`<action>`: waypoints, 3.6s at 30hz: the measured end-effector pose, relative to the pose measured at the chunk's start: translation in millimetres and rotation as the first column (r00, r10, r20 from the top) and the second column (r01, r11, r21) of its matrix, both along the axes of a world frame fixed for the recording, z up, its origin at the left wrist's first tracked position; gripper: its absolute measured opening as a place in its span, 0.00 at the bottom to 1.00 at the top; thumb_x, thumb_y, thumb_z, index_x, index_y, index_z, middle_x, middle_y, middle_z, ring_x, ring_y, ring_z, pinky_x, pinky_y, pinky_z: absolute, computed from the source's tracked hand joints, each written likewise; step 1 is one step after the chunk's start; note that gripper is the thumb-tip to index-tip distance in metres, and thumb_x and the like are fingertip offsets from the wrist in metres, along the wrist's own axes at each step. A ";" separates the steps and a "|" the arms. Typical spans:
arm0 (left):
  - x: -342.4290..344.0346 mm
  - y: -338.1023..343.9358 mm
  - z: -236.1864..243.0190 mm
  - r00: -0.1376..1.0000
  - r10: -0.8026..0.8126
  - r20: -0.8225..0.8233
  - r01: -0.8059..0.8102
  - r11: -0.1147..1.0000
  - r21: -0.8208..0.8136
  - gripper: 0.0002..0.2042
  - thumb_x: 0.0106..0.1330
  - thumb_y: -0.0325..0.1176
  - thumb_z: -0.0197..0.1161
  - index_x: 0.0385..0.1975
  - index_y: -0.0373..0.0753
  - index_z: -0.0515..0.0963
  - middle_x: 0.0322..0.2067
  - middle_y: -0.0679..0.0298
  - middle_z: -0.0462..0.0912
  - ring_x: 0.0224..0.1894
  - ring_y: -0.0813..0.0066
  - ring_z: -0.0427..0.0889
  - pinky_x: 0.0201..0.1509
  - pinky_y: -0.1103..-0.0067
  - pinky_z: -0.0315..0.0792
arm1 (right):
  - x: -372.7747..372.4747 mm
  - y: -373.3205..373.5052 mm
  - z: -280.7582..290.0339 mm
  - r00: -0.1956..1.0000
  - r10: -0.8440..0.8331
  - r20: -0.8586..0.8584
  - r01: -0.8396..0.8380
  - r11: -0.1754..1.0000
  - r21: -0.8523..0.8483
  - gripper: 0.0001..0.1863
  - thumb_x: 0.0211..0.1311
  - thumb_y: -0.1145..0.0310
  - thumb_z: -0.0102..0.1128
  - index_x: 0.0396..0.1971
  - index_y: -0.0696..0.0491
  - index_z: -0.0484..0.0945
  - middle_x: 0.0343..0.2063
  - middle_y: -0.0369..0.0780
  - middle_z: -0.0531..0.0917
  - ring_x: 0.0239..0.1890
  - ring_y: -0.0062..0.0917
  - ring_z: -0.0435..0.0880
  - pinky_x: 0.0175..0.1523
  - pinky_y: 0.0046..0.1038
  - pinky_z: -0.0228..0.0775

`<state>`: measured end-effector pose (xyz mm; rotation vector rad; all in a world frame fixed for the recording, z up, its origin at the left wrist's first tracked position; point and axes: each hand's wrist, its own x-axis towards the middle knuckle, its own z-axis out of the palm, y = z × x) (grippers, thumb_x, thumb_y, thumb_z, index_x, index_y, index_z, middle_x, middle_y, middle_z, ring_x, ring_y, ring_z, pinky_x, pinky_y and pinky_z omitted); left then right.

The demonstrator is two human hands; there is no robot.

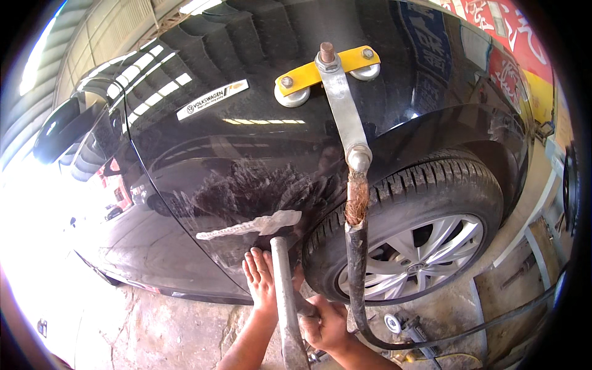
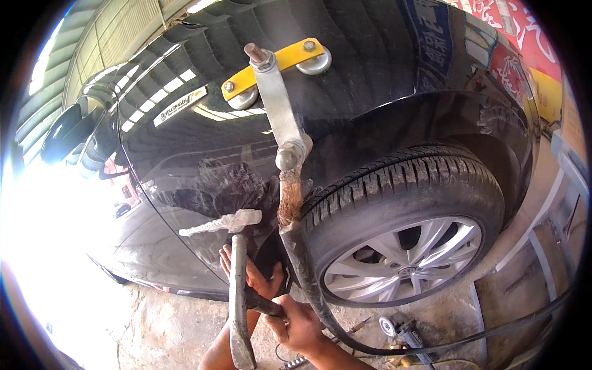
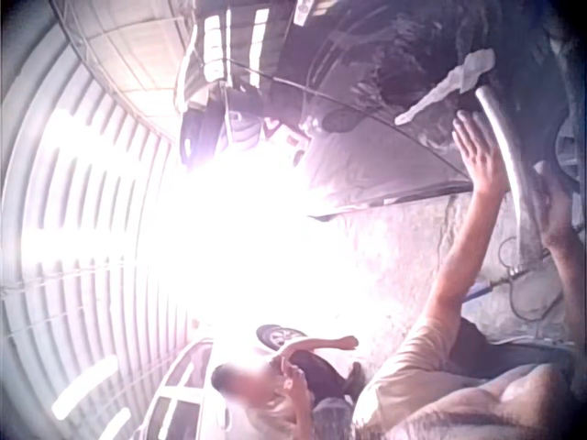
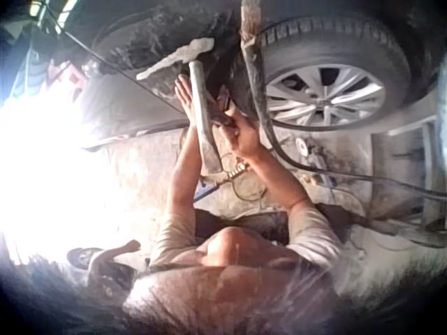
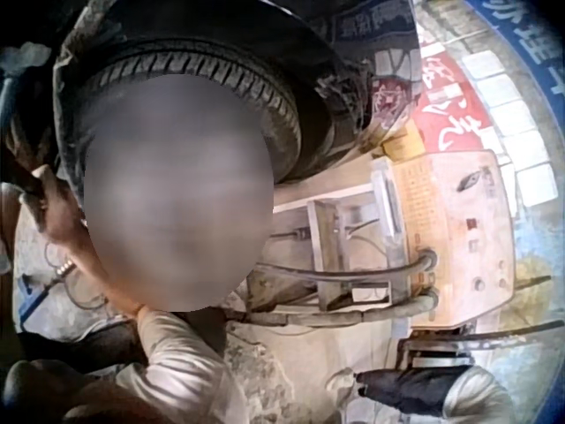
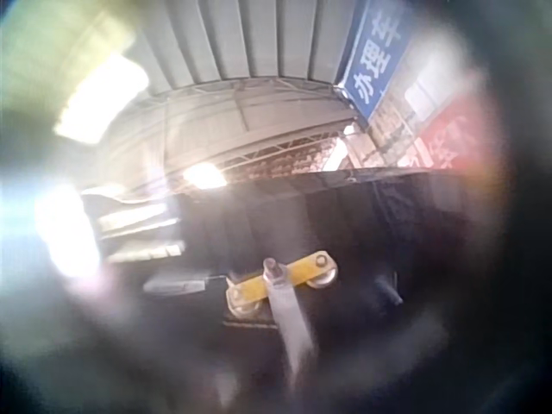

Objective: The person uses a dent puller attached to the car's side panel to pull out a dent, then applies a white substance and smooths it with a tool. They later use a power sander to grind the treated area.

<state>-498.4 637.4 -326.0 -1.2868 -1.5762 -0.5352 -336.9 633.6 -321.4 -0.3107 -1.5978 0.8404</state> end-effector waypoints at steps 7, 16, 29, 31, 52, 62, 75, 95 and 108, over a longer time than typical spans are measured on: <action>-4.1 5.2 -15.3 0.999 -0.008 0.042 0.006 0.999 0.043 0.39 0.50 0.48 0.64 0.55 0.23 0.61 0.57 0.33 0.61 0.59 0.35 0.62 0.63 0.52 0.57 | -5.8 3.4 -7.3 0.999 0.024 0.022 -0.023 0.999 -0.049 0.15 0.60 0.56 0.59 0.29 0.54 0.73 0.13 0.37 0.74 0.15 0.30 0.76 0.22 0.29 0.66; -0.8 4.1 -6.1 0.998 -0.024 0.065 0.024 1.000 0.003 0.42 0.48 0.49 0.66 0.56 0.21 0.59 0.56 0.31 0.59 0.57 0.31 0.62 0.62 0.50 0.56 | -7.8 0.8 -6.1 0.998 0.059 -0.028 -0.060 0.997 -0.041 0.14 0.58 0.58 0.61 0.28 0.54 0.73 0.13 0.39 0.73 0.15 0.31 0.77 0.23 0.30 0.67; -7.1 -0.3 -7.7 0.999 0.032 0.006 -0.032 0.997 -0.077 0.32 0.59 0.38 0.55 0.57 0.21 0.56 0.58 0.32 0.57 0.60 0.31 0.59 0.63 0.50 0.55 | -5.3 1.5 12.2 0.996 -0.041 -0.083 0.037 0.998 -0.050 0.08 0.57 0.68 0.53 0.25 0.58 0.71 0.10 0.42 0.68 0.11 0.35 0.72 0.20 0.32 0.62; -10.2 1.4 -7.4 0.999 0.038 -0.027 -0.039 0.997 -0.069 0.29 0.60 0.37 0.53 0.56 0.21 0.58 0.58 0.33 0.58 0.60 0.31 0.59 0.62 0.50 0.55 | -8.1 2.3 11.2 0.998 -0.041 -0.051 0.036 0.996 -0.082 0.10 0.59 0.66 0.52 0.25 0.58 0.71 0.11 0.43 0.68 0.12 0.36 0.72 0.20 0.32 0.62; -8.9 8.4 -24.8 0.996 0.002 0.092 -0.004 1.000 0.021 0.41 0.48 0.50 0.66 0.54 0.22 0.61 0.54 0.31 0.61 0.56 0.31 0.62 0.59 0.48 0.58 | -16.3 -1.1 1.5 0.998 0.026 -0.056 -0.030 0.997 -0.071 0.10 0.54 0.64 0.62 0.24 0.54 0.73 0.10 0.39 0.73 0.12 0.31 0.76 0.19 0.29 0.67; 3.4 4.6 -5.1 0.995 0.022 0.100 -0.017 0.999 -0.051 0.41 0.50 0.54 0.63 0.54 0.25 0.62 0.56 0.32 0.60 0.58 0.33 0.60 0.61 0.50 0.55 | -24.7 -1.4 -6.6 0.999 0.030 -0.009 -0.031 0.990 -0.136 0.13 0.56 0.61 0.62 0.23 0.54 0.73 0.10 0.39 0.72 0.12 0.32 0.77 0.19 0.30 0.67; 1.9 6.5 -14.6 0.949 0.044 0.312 -0.005 0.992 -0.125 0.42 0.49 0.55 0.63 0.56 0.24 0.62 0.57 0.34 0.60 0.59 0.35 0.60 0.63 0.52 0.55 | -24.4 -9.1 -8.3 0.998 0.062 -0.002 -0.062 0.996 -0.057 0.13 0.56 0.60 0.62 0.24 0.54 0.73 0.10 0.40 0.73 0.13 0.31 0.77 0.19 0.30 0.67; -0.7 1.8 -6.5 0.999 0.028 0.016 -0.027 0.996 -0.083 0.27 0.54 0.32 0.51 0.52 0.19 0.63 0.55 0.31 0.61 0.57 0.32 0.62 0.62 0.50 0.55 | -10.5 -3.0 5.3 0.993 -0.024 -0.114 0.015 0.997 -0.080 0.09 0.55 0.67 0.60 0.27 0.57 0.73 0.12 0.41 0.74 0.14 0.32 0.78 0.21 0.29 0.68; 8.4 -7.4 9.7 0.999 0.032 -0.011 -0.033 0.992 -0.125 0.39 0.48 0.52 0.65 0.49 0.20 0.67 0.53 0.33 0.66 0.55 0.36 0.66 0.61 0.53 0.57 | -20.3 0.9 -10.7 0.968 -0.039 -0.246 -0.008 0.983 -0.184 0.18 0.63 0.58 0.54 0.23 0.60 0.73 0.11 0.41 0.68 0.15 0.28 0.71 0.23 0.28 0.61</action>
